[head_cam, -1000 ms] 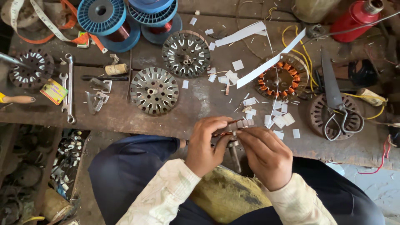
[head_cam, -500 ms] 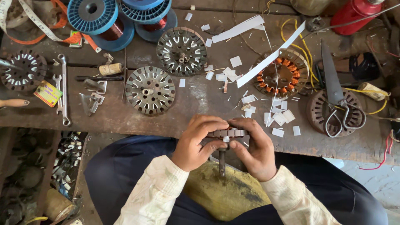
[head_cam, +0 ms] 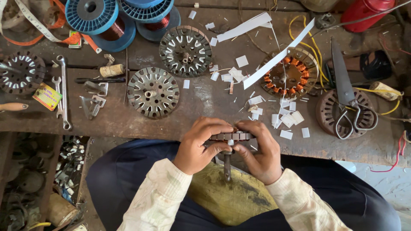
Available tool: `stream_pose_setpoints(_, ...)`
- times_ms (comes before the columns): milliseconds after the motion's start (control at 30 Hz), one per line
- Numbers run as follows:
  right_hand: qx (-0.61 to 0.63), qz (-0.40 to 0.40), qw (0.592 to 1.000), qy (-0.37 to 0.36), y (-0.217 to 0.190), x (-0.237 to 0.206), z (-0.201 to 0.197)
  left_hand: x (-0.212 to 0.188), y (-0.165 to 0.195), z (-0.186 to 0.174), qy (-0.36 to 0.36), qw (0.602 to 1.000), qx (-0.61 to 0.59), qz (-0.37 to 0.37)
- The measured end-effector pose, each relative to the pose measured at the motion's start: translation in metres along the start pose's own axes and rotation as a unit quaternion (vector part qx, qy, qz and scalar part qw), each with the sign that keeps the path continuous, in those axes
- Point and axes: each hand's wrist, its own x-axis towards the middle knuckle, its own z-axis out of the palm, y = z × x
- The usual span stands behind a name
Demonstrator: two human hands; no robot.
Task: The person inserts small white insulating pieces into the slots of a motor stator core, then uses shears to trim a strip of white material and continues inserting pieces. The person repeats this process across multiple stator cores on the workbench.
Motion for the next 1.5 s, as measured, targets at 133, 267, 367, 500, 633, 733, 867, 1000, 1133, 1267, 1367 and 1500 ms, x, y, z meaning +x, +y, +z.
stream_pose_setpoints(133,-0.19,-0.172,0.959,0.117,-0.01,-0.002,-0.002,0.002,0.006,-0.001,0.003,0.999,-0.018,-0.047)
stream_pose_setpoints(267,-0.234,-0.273,0.932,0.037,-0.018,0.009,-0.012,0.007,0.015,-0.005,-0.02,0.999,-0.012,-0.032)
stream_pose_setpoints(367,-0.275,-0.28,0.92,0.006,-0.028,0.015,-0.016,0.01,0.021,-0.006,-0.027,0.999,-0.012,-0.031)
stream_pose_setpoints(500,-0.278,-0.256,0.926,0.016,-0.036,0.018,-0.012,0.011,0.024,-0.005,-0.018,0.999,-0.008,-0.037)
stream_pose_setpoints(633,-0.243,-0.27,0.931,0.035,-0.031,0.018,-0.012,0.009,0.024,-0.001,-0.001,0.999,0.003,-0.051)
stream_pose_setpoints(733,-0.204,-0.263,0.942,0.044,-0.026,0.014,-0.014,0.008,0.022,0.001,0.008,0.999,-0.001,-0.052)
stream_pose_setpoints(867,-0.212,-0.24,0.945,0.062,-0.023,0.009,-0.012,0.006,0.021,0.004,0.01,0.999,0.011,-0.032)
stream_pose_setpoints(1000,-0.257,-0.246,0.932,0.063,-0.02,0.013,-0.011,0.005,0.021,0.004,0.022,0.999,-0.002,-0.037)
stream_pose_setpoints(1133,-0.293,-0.253,0.921,0.043,-0.024,0.013,-0.012,0.004,0.021,0.005,0.029,0.999,0.009,-0.025)
stream_pose_setpoints(1267,-0.303,-0.239,0.922,0.041,-0.028,0.013,-0.012,0.004,0.02,0.006,0.031,0.999,0.007,-0.027)
stream_pose_setpoints(1367,-0.282,-0.229,0.931,0.037,-0.028,0.013,-0.012,0.003,0.02,0.006,0.032,0.999,0.006,-0.03)
stream_pose_setpoints(1500,-0.256,-0.236,0.937,0.027,-0.025,0.014,-0.016,0.002,0.02,0.007,0.042,0.998,-0.001,-0.042)
